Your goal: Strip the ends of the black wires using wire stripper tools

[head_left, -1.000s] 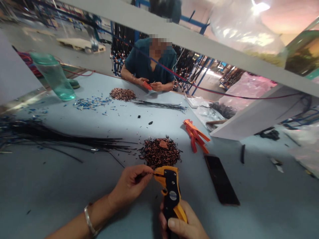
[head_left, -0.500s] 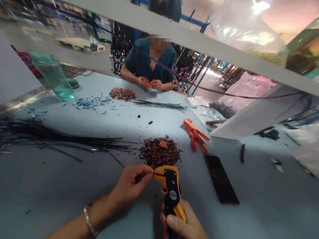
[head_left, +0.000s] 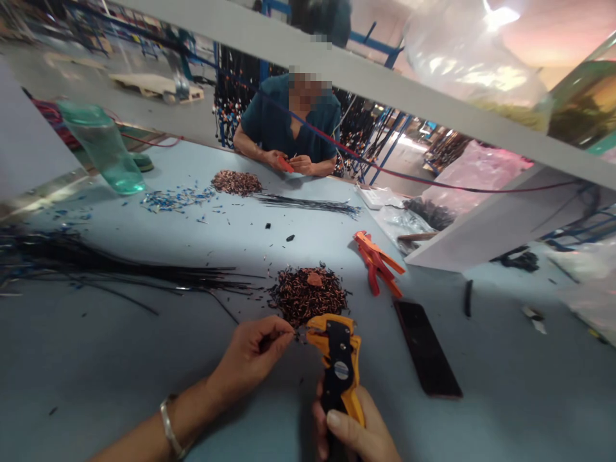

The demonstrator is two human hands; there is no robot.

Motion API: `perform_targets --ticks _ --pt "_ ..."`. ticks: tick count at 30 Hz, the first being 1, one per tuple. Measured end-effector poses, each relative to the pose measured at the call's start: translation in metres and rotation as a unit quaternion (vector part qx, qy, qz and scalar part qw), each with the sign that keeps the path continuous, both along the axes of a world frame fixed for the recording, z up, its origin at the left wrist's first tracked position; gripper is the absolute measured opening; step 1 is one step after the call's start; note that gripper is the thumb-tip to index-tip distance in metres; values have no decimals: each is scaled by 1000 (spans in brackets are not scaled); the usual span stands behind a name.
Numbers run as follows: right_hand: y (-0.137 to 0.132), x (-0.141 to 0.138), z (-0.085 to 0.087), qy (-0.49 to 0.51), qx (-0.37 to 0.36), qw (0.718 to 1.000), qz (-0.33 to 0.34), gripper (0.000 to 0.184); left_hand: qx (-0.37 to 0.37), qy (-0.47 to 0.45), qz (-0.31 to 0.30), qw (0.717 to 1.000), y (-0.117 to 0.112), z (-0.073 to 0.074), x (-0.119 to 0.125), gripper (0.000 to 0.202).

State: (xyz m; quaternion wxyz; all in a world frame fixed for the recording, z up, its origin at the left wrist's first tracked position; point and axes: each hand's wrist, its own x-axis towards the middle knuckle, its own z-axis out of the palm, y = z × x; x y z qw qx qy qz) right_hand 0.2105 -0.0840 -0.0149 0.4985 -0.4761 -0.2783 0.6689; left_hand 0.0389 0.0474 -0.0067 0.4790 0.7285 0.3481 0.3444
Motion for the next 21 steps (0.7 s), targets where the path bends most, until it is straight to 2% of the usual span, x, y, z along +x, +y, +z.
perform_targets --ticks 6,8,10,11,12,14,17,19,21 --pt "6 7 5 31 27 999 -11 55 -7 -4 6 1000 1 -3 -2 22" --pt "2 11 6 -22 40 999 2 56 -24 -7 6 1000 1 -2 -1 22" --pt "-4 15 7 -137 49 989 0 52 -53 -17 6 998 0 -1 0 23" --pt "-7 17 7 -209 62 976 -1 48 -73 -26 6 997 0 0 0 23" --pt "-8 18 8 -284 86 955 4 44 -94 -39 7 995 0 1 1 23" --pt "-7 20 7 -416 178 891 21 42 -138 -66 14 988 -1 3 1 22" --pt "3 18 4 -555 324 766 14 56 -197 -104 25 975 -2 3 2 20" --pt "10 16 1 -626 369 687 -3 58 -234 -130 17 963 -2 1 2 20" --pt "14 13 0 -672 386 632 -1 57 -270 -153 2 951 -3 -2 2 21"
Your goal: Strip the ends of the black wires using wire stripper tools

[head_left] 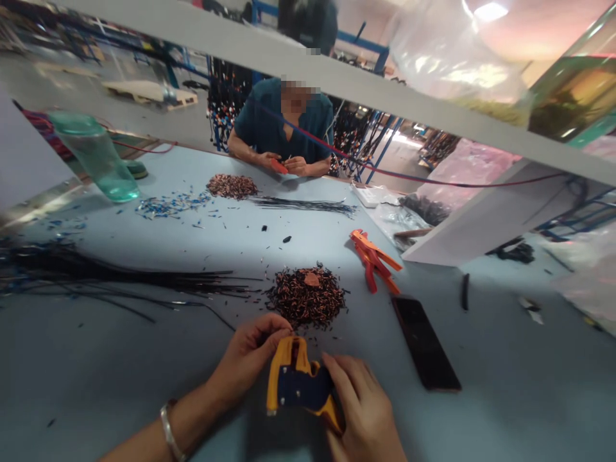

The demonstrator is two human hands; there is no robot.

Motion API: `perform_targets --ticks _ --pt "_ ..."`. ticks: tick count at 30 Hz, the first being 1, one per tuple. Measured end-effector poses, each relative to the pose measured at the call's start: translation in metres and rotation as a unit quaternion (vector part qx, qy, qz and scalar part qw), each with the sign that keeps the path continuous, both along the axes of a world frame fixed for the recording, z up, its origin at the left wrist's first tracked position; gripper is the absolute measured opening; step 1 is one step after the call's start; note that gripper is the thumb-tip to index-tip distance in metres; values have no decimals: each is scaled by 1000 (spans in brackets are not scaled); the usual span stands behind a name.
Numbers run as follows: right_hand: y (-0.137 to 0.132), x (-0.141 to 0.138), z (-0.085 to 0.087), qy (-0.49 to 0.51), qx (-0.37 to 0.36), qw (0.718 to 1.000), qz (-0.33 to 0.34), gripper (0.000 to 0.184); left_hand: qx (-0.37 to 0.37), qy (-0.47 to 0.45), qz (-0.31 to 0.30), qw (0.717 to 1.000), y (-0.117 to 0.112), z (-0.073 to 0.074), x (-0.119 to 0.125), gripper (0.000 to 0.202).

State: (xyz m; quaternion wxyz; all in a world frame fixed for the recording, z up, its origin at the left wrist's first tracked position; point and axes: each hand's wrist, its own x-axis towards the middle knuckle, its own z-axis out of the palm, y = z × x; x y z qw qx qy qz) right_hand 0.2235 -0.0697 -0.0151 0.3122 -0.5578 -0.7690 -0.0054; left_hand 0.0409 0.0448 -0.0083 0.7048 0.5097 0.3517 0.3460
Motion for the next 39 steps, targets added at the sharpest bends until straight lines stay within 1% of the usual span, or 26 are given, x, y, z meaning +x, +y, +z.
perform_targets --ticks 2,5,12,16,20,23,26,29,33,36,39 --pt "2 -2 1 -31 11 999 4 56 -32 -21 -8 999 0 -3 0 21" --pt "3 -4 3 -34 11 999 5 54 -68 -37 -18 997 -1 -3 1 23" --pt "3 -3 1 -18 4 1000 0 60 -84 -58 1 995 1 0 2 25" --pt "6 -3 2 -32 17 999 -3 56 -94 -66 -12 993 -1 1 3 22" --pt "11 -8 5 -38 34 999 7 55 -134 -94 -33 986 -2 2 2 22" --pt "16 -11 8 -50 44 998 12 56 -166 -110 -31 979 -1 0 1 24" --pt "19 -12 11 -57 53 997 4 56 -179 -115 -23 977 -1 -2 1 26" --pt "20 -11 14 -55 51 997 2 56 -160 -109 -29 981 -1 0 0 26" --pt "22 -9 14 -34 29 999 0 59 -113 -84 -61 988 -2 4 -2 28" --pt "24 -9 14 -20 17 1000 2 62 -87 -67 -80 991 -1 4 -2 30" --pt "25 -10 13 -9 15 1000 6 63 -70 -57 -83 992 1 3 -3 32"
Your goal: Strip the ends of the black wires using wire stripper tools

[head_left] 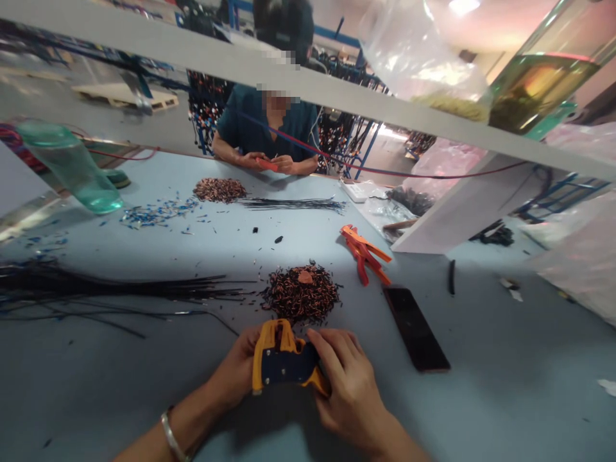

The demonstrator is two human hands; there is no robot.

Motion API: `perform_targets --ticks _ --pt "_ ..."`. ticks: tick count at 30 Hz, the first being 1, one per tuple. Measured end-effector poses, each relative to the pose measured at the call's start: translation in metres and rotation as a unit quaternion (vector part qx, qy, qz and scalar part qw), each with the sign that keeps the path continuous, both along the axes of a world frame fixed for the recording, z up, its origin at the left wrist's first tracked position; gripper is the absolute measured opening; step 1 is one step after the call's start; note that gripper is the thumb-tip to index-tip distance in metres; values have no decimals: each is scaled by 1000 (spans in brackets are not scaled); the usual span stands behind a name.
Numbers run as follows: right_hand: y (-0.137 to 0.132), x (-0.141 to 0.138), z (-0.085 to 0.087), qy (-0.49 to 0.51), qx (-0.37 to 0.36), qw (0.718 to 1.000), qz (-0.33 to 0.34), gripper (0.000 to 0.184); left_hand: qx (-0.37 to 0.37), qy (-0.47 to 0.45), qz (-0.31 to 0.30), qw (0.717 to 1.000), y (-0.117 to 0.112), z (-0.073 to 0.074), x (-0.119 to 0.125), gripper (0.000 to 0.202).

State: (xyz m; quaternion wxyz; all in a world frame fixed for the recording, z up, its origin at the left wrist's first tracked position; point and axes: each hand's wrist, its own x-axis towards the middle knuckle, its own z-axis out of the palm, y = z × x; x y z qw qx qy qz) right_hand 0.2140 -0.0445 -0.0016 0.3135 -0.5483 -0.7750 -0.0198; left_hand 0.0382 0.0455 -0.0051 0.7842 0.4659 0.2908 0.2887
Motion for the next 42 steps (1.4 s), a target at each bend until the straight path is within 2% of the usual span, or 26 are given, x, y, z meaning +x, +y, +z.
perform_targets --ticks 8,14,26,33,42 --pt "0 1 -8 9 -13 1000 7 69 54 5 -29 998 5 5 -1 23" --pt "0 3 -14 8 -5 1000 11 59 67 -9 -57 996 6 6 1 19" --pt "1 2 -16 -18 -13 1000 1 41 40 -8 -54 998 5 6 2 20" --pt "-1 1 -17 7 -53 999 -10 49 58 15 -39 997 5 5 4 31" --pt "1 1 -12 49 -91 995 0 56 59 31 -31 997 4 -1 1 26"
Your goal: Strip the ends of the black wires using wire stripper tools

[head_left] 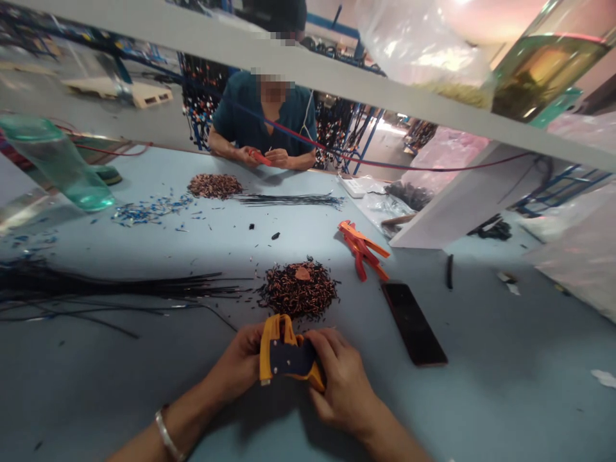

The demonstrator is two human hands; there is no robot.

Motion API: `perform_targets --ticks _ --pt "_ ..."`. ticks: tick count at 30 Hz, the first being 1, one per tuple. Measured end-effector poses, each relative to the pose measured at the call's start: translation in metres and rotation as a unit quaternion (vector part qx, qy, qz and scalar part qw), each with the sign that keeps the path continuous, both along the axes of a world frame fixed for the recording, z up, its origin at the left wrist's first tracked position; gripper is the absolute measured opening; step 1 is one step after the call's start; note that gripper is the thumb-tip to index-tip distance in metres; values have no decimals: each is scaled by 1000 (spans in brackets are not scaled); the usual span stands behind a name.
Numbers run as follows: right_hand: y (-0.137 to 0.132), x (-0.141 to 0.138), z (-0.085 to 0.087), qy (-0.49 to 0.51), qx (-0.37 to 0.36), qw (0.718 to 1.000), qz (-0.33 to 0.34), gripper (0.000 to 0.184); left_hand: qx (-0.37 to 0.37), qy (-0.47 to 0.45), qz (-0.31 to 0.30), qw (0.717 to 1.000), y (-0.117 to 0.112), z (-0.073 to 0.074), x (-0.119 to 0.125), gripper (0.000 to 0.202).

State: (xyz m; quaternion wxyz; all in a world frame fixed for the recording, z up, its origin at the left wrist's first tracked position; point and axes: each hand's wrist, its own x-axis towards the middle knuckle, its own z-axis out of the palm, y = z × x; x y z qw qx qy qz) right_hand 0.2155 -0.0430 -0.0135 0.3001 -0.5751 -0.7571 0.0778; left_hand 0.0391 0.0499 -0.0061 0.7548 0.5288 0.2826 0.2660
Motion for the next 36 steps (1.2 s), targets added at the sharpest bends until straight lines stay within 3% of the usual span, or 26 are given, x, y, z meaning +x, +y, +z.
perform_targets --ticks 11,21,31,36 --pt "-2 1 -4 -19 2 1000 1 47 -28 -34 -14 999 -1 5 1 13" --pt "-5 -1 -8 -10 -12 1000 -12 48 -4 -24 -7 1000 2 0 1 32" --pt "-1 -1 2 32 -43 999 1 60 -2 -11 -1 1000 -1 0 -1 18" --pt "0 -1 1 35 -44 998 5 53 -15 -26 -15 999 -1 4 0 11"
